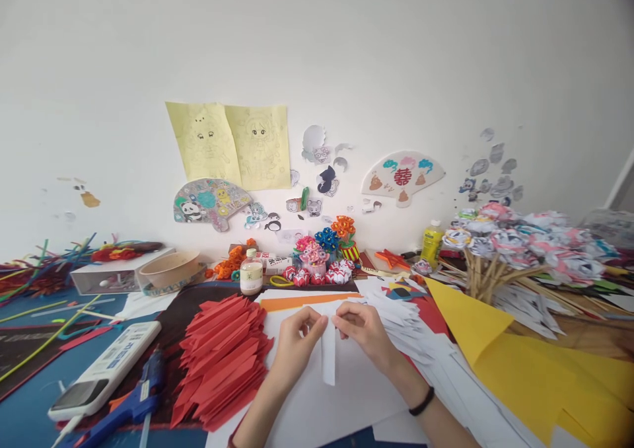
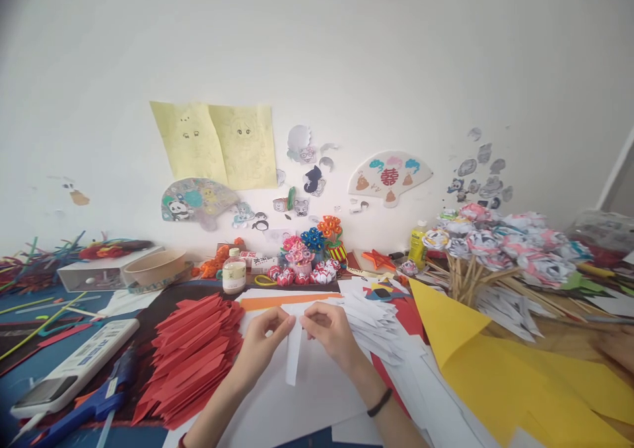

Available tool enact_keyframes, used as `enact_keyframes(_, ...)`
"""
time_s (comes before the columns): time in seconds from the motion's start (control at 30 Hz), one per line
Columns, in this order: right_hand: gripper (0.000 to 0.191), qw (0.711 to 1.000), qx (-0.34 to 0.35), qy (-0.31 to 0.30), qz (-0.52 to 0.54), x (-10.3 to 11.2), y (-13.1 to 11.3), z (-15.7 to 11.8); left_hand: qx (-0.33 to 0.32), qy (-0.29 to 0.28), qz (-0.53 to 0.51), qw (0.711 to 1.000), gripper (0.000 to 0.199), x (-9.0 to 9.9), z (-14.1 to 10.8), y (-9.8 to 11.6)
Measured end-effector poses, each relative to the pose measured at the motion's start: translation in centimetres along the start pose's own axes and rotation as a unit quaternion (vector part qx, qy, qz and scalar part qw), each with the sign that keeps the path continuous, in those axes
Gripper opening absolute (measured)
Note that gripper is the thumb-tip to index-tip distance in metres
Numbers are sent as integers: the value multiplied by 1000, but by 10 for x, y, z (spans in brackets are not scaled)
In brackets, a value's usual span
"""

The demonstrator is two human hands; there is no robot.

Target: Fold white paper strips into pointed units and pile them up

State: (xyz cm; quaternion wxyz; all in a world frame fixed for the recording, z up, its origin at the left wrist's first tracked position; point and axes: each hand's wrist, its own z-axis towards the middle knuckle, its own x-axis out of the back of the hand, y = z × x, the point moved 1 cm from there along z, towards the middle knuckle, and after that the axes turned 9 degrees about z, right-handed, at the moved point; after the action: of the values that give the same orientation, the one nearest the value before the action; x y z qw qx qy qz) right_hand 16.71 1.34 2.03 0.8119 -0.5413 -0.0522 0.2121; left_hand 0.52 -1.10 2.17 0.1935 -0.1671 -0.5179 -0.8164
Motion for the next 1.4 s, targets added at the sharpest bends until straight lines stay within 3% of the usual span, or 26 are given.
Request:
enact_keyframes(0.43, 18, 996, 9, 93, 0, 8, 7, 3, 4, -67, 25, 997, 36, -5, 0, -1)
enact_keyframes(0.83, 23, 990, 24, 138, -7, 16, 7, 6, 22, -89, 27, 995, 35, -8, -2, -3)
enact_keyframes(1.03, 24, 980, 24, 198, -4, 24, 3, 7, 15, -106, 23, 994, 33, -10, -5, 4)
enact_keyframes(1.27, 24, 980, 19, 199, 7, 24, 4, 8, 8, -100, 45, 994, 33, -11, -4, 4)
enact_keyframes(1.4, 22, 992, -12, 128, 7, 13, 12, 7, 7, -48, 26, 998, 29, -8, -3, 1)
